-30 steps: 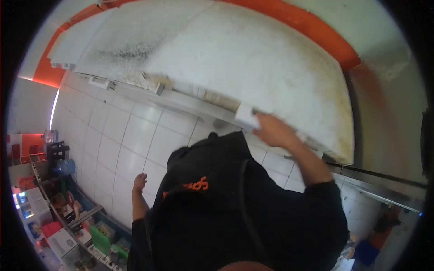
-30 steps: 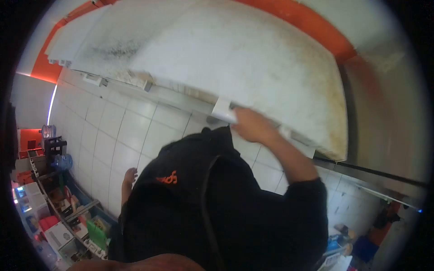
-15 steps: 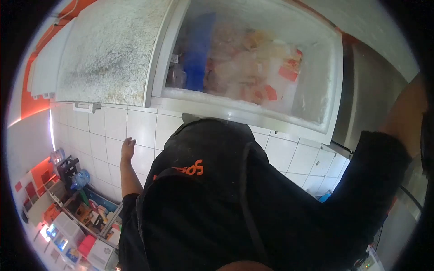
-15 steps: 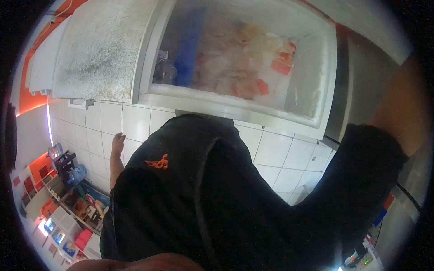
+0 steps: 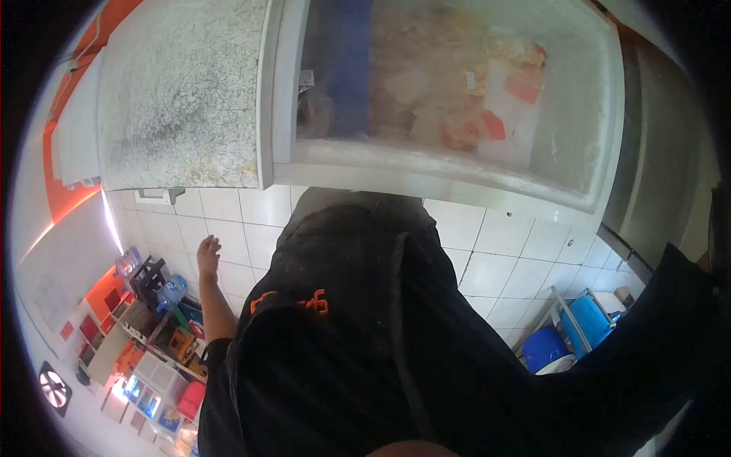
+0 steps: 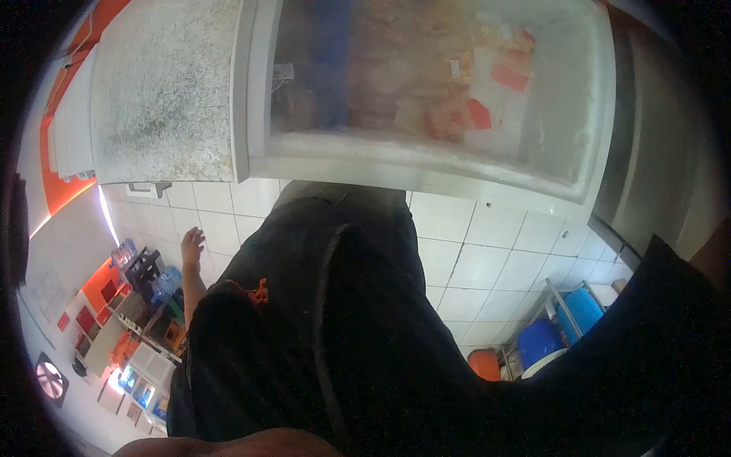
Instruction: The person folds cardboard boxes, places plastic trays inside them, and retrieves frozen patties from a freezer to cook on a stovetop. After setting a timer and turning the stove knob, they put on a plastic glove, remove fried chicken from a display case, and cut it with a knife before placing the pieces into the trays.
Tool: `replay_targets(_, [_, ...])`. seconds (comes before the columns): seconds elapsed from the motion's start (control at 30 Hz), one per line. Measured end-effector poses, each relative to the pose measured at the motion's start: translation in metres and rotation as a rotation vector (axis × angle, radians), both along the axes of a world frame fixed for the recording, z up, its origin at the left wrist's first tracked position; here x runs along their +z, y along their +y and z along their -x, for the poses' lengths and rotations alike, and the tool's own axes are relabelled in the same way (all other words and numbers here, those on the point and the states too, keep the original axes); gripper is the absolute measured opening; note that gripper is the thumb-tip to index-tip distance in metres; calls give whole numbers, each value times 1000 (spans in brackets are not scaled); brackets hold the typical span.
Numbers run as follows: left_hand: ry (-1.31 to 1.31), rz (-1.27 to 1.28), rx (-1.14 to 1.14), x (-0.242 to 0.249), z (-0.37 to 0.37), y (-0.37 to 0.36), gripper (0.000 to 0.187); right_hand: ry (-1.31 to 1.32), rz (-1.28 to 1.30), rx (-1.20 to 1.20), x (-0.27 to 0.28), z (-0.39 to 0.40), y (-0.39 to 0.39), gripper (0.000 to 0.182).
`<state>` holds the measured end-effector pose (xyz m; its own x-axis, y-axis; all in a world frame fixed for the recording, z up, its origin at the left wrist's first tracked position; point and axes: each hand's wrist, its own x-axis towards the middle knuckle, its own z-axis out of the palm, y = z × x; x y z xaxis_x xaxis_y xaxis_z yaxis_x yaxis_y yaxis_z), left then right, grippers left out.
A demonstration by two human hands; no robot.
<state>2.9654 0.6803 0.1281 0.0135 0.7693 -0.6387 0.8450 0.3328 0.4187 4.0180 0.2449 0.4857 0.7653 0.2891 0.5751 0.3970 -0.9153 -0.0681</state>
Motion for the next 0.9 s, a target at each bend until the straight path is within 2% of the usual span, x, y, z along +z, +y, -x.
replay_targets(0.13, [-246, -168, 254, -19, 38, 110, 51, -82, -67, -75, 50, 48, -17, 74])
replay_targets(0.2, [-334, -228, 446, -23, 26, 161, 58, -127, -116, -138, 89, 86, -33, 76])
replay_targets(0.23, [-349, -209, 410, -18, 21, 182, 58, -139, -151, -169, 107, 105, -41, 77])
replay_targets(0.3, [-568, -187, 638, -21, 20, 216, 62, -164, -282, -188, 148, 154, -37, 78])
replay_targets(0.33, [-604, -180, 632, -29, 17, 236, 62, -150, -369, -134, 163, 184, -31, 79])
replay_targets(0.37, [-697, -127, 560, -34, 18, 255, 63, -64, 166, 102, 195, 204, -8, 87])
replay_targets(0.4, [-777, -77, 488, -37, 27, 273, 65, 30, 296, -134, 171, 342, 45, 85])
replay_targets(0.43, [-791, -74, 483, -37, 29, 284, 65, 163, 213, -91, 146, 328, -2, 74])
replay_targets(0.5, [-1055, 17, 677, -43, 23, 290, 63, 422, 29, -39, 97, 304, -92, 61])
replay_targets(0.53, [-1114, 45, 735, -45, 24, 291, 61, 28, 492, -175, 84, 367, -57, 61])
replay_targets(0.57, [-1184, 43, 803, -51, 21, 293, 42, 231, 579, -148, 63, 380, -71, 57])
replay_targets(0.6, [-1196, 35, 802, -51, 16, 295, 42, 247, 555, -147, 37, 451, -38, 43])
replay_targets(0.63, [-1205, 76, 820, -47, 9, 294, 33, 270, 564, 78, 2, 441, -81, 46])
replay_targets(0.67, [-1215, 117, 839, -44, 1, 290, 28, 397, 523, 44, -31, 467, -78, 45])
replay_targets(0.7, [-1223, 155, 858, -41, -3, 288, 29, 478, 472, 9, -38, 527, -27, 45])
replay_targets(0.77, [-1267, 155, 920, -35, -3, 286, 26, 588, 591, -9, -101, 550, -36, 43])
replay_targets(0.83, [-1203, 74, 895, -35, -6, 292, 27, 590, 477, 61, -144, 584, -25, 36])
replay_targets(0.87, [-1260, 123, 900, -27, -3, 294, 26, 515, 489, 70, -180, 595, -36, 32])
replay_targets(0.9, [-1256, 111, 888, -2, -5, 292, 26, 443, 504, 83, -206, 602, -47, 29])
